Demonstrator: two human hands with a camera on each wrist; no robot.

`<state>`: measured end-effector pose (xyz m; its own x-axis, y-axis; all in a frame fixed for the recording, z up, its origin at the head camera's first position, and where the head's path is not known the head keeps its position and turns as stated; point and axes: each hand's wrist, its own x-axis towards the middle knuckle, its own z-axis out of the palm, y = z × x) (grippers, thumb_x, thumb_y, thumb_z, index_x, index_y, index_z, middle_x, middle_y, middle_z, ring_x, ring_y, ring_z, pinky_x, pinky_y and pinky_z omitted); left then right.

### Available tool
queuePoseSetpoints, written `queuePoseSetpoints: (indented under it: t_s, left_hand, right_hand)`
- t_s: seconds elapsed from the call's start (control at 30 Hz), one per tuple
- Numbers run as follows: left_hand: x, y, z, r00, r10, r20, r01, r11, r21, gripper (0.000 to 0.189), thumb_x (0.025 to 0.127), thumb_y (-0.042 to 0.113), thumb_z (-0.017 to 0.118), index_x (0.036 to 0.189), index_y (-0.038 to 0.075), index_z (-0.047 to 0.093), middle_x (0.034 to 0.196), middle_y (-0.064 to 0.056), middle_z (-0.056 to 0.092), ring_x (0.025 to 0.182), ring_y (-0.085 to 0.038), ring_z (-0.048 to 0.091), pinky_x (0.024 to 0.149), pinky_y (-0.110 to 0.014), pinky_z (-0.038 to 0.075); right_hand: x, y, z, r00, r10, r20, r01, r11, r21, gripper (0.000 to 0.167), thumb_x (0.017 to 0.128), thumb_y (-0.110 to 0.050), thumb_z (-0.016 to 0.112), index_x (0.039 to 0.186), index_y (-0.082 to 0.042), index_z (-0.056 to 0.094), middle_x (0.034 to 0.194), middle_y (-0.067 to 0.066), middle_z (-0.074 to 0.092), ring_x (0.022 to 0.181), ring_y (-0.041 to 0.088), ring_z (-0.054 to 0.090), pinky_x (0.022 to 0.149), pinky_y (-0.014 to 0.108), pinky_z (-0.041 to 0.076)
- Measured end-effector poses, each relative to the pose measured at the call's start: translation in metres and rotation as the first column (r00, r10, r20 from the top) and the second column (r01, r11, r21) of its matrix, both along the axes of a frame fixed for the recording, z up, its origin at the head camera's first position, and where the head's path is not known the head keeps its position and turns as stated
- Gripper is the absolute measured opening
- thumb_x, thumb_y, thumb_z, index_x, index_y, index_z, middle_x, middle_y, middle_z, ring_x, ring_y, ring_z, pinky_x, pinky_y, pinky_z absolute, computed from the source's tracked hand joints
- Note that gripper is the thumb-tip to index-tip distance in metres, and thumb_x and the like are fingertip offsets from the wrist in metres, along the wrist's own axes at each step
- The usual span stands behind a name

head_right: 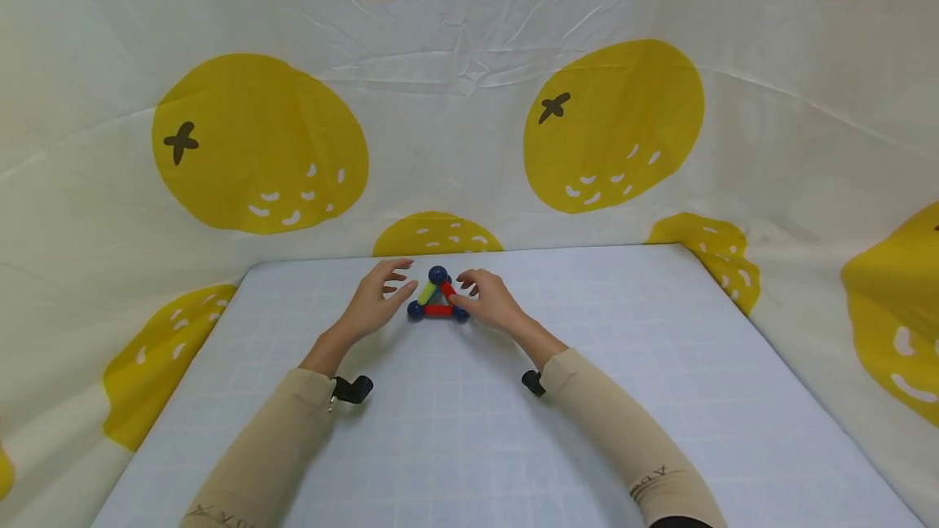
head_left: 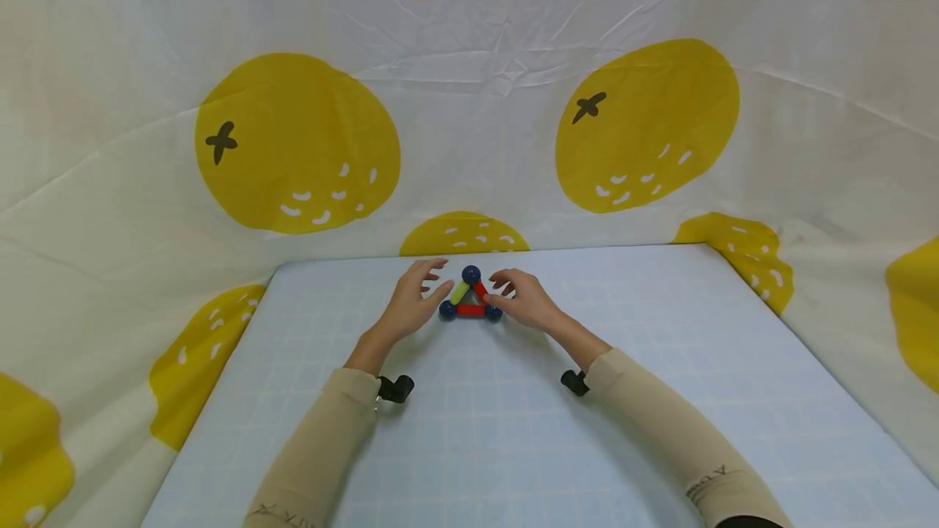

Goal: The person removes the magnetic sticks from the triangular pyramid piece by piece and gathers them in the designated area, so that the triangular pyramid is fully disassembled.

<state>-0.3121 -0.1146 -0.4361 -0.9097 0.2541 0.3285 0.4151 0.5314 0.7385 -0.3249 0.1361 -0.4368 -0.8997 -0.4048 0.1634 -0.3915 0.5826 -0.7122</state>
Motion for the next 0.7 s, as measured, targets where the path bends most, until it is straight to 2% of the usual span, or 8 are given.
queuePoseSetpoints:
  t_s: [0.2,0.33,0.43,0.6,0.7]
  left_hand:
    - [-0.005,0.010,-0.001,1.000,-0.009,0.005,0.009,1.000,0.016,0.045,0.103,0.024,0.065,0.142,0.006,0.054,0.140,-0.020,0.055,0.120,-0.034,0.059,0.100,-0.049,0.051]
    - [-0.011,0.017,-0.001,0.999,-0.010,0.035,0.010,1.000,0.004,0.046,0.102,0.026,0.066,0.141,0.006,0.054,0.135,-0.018,0.058,0.118,-0.032,0.061,0.099,-0.046,0.053]
    - [-0.015,0.021,-0.003,0.999,-0.016,0.046,0.015,1.000,0.008,0.045,0.101,0.026,0.068,0.139,0.005,0.056,0.129,-0.016,0.061,0.114,-0.031,0.064,0.096,-0.043,0.054]
    - [-0.020,0.026,-0.005,0.999,-0.033,0.017,0.033,0.999,0.016,0.043,0.100,0.024,0.069,0.135,0.000,0.060,0.113,-0.015,0.066,0.102,-0.029,0.068,0.091,-0.041,0.057]
    - [-0.022,0.029,-0.004,0.999,-0.037,0.014,0.036,0.999,0.013,0.041,0.100,0.026,0.069,0.132,0.001,0.062,0.108,-0.013,0.067,0.099,-0.027,0.069,0.090,-0.040,0.057]
  right_hand:
    - [-0.003,-0.007,-0.006,1.000,0.004,-0.010,-0.004,1.000,-0.007,0.036,0.095,-0.022,0.073,0.122,0.001,0.068,0.116,0.017,0.069,0.098,0.031,0.064,0.085,0.038,0.055]
    - [-0.004,-0.012,-0.008,1.000,-0.005,-0.013,0.005,1.000,0.002,0.030,0.095,-0.021,0.075,0.117,-0.001,0.070,0.112,0.014,0.071,0.094,0.028,0.062,0.082,0.036,0.054]
    - [-0.006,-0.014,-0.008,1.000,-0.014,-0.021,0.014,1.000,0.003,0.027,0.093,-0.018,0.076,0.113,-0.001,0.072,0.109,0.013,0.071,0.091,0.026,0.063,0.080,0.035,0.054]
    - [-0.010,-0.019,-0.007,0.999,-0.013,-0.039,0.013,1.000,0.012,0.025,0.093,-0.018,0.077,0.110,-0.002,0.074,0.102,0.010,0.072,0.085,0.022,0.064,0.075,0.031,0.055]
    - [-0.014,-0.021,-0.008,0.998,-0.019,-0.054,0.020,1.000,0.022,0.022,0.093,-0.019,0.077,0.109,-0.003,0.075,0.099,0.008,0.073,0.082,0.019,0.064,0.072,0.029,0.054]
